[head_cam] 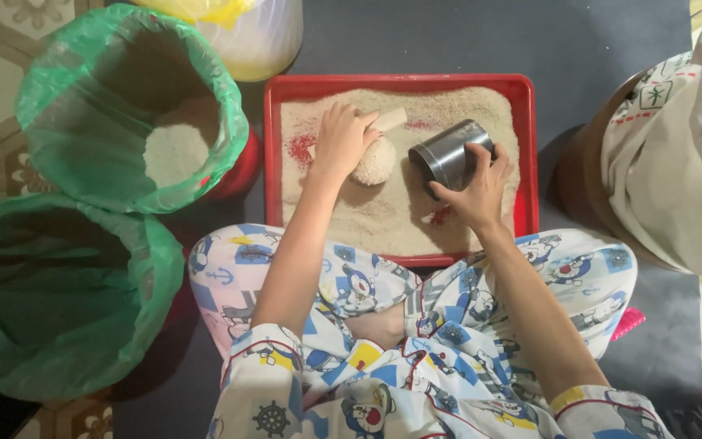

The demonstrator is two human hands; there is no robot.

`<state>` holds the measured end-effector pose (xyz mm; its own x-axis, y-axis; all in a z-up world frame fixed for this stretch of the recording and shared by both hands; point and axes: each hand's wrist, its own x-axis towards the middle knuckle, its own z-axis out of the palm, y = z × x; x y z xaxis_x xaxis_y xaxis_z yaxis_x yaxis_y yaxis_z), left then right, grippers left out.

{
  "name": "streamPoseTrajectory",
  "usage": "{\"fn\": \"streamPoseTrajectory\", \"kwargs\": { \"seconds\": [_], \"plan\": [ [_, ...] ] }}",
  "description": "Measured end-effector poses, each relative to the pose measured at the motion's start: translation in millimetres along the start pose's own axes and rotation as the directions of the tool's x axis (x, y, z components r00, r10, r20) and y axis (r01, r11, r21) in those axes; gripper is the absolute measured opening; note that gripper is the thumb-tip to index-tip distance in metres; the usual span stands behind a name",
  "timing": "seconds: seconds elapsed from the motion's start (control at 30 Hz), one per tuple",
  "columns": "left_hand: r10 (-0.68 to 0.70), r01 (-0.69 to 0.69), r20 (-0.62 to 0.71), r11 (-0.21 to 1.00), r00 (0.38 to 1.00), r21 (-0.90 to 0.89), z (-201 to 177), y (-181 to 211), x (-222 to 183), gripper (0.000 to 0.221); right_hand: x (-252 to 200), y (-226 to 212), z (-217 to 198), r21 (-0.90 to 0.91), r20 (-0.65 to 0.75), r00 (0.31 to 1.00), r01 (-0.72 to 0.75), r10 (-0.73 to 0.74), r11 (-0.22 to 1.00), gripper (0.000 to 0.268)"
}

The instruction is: Packaging grains by scooping them from a large sack into a tray and then into smaller green bags using a metal cup.

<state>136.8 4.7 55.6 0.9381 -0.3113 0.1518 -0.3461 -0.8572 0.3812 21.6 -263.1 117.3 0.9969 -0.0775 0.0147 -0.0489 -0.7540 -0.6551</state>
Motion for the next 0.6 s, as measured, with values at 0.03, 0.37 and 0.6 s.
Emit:
{"fn": "streamPoseTrajectory", "kwargs": {
  "seconds": [0.03,0.37,0.6],
  "plan": [
    [-0.001,0.001,0.004,1.000,1.000,-0.001,-6,3,-2,0.031,0,1,1,0.000,0.002,1.000,-0.003,0.003,1.000,0.096],
    [-0.041,0.039,-0.015,0.990,0.999,-0.132,-28,20,-13,0.024,0,-3,-3,0.007,0.046,0.998,-0.032,0.031,0.999,0.094],
    [-0.096,0.093,0.005,0.957,0.995,-0.276,-36,25,-18,0.017,-1,-8,-7,0.023,0.058,0.998,-0.030,0.029,0.999,0.092]
  ]
}}
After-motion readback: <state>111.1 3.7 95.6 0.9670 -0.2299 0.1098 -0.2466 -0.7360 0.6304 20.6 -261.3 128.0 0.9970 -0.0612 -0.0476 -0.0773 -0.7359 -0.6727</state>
